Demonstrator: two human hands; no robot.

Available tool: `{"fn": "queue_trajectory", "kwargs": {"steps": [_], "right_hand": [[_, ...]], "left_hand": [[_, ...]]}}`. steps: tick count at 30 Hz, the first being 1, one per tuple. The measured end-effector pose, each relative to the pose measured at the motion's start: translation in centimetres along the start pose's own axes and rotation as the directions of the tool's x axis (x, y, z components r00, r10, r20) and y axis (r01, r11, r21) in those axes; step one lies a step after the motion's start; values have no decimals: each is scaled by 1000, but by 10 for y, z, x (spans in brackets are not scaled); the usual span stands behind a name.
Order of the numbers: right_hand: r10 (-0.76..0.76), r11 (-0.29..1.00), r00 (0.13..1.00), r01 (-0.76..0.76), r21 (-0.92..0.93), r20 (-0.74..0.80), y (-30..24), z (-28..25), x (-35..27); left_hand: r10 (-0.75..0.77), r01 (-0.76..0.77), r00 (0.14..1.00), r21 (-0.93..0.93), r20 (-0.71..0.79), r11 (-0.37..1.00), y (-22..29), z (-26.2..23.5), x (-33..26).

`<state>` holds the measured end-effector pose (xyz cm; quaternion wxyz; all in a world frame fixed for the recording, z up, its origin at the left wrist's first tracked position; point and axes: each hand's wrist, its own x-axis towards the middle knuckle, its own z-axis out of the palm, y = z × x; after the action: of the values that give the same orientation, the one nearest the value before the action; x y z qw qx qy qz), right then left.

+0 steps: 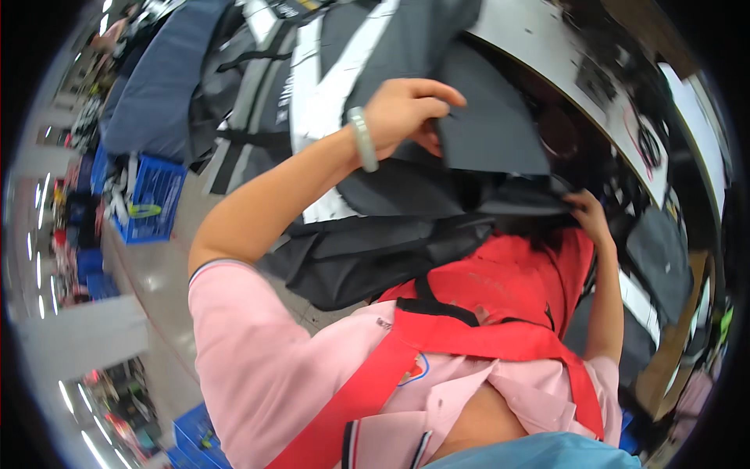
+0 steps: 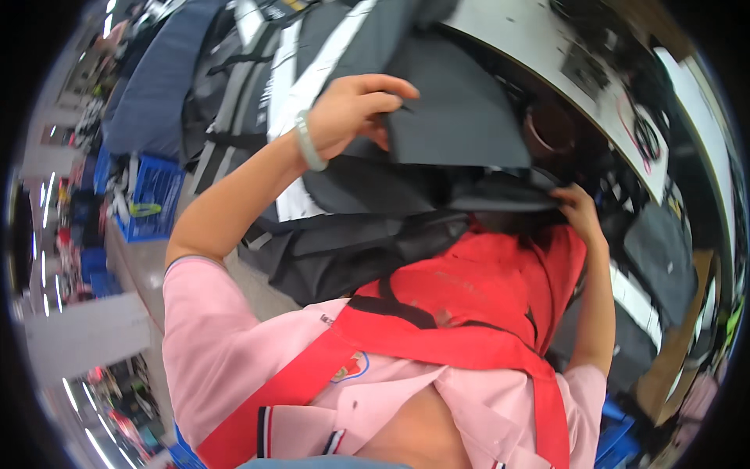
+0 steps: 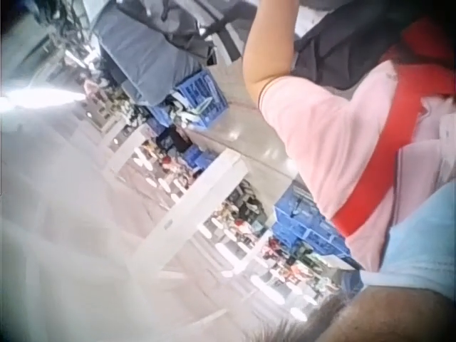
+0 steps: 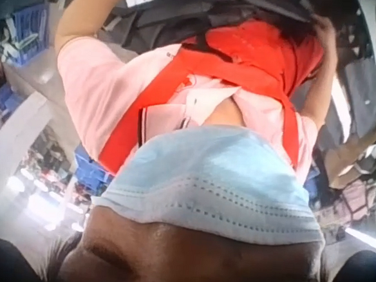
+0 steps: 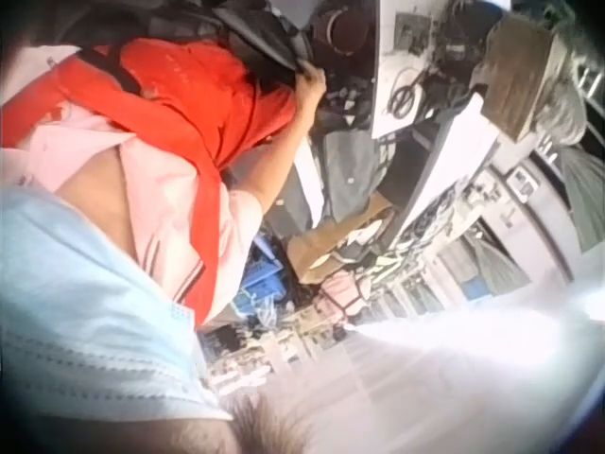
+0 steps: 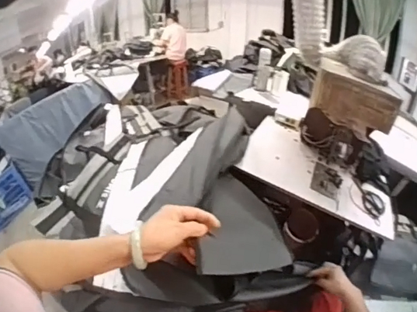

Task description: Sewing fabric components together using an industrial sewing machine to manufacture bags.

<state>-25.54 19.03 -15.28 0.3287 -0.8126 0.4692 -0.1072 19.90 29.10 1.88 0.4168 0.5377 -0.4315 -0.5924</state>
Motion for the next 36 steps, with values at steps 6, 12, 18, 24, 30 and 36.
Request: {"fn": "queue_trajectory", "kwargs": {"steps": [6,12,18,24,30,36], "right_hand": [[-387,922,880,376,-95,-274,-117,-12,31],[-482,862,703,487,-139,-523,-245,47,57],[-144,667,850,461,586,-506,-219,83,94],[-207,626,947,321,711,-246,-233,-14,50],[-50,357,987,161,920,-153,-200,-68,57],[213,36,906,367,930,-366,-179,-77,77]], "left_hand": [[-26,25,1000,-75,-7,997,2,-6,17],[30,-19,996,-123,88,992,19,26,39],[242,-438,896,832,373,341,35,47,36],[617,-770,296,564,729,-298,76,101,33],[645,-752,644,495,411,435,99,131,124],[477,-577,816,425,326,697,92,161,223]]}}
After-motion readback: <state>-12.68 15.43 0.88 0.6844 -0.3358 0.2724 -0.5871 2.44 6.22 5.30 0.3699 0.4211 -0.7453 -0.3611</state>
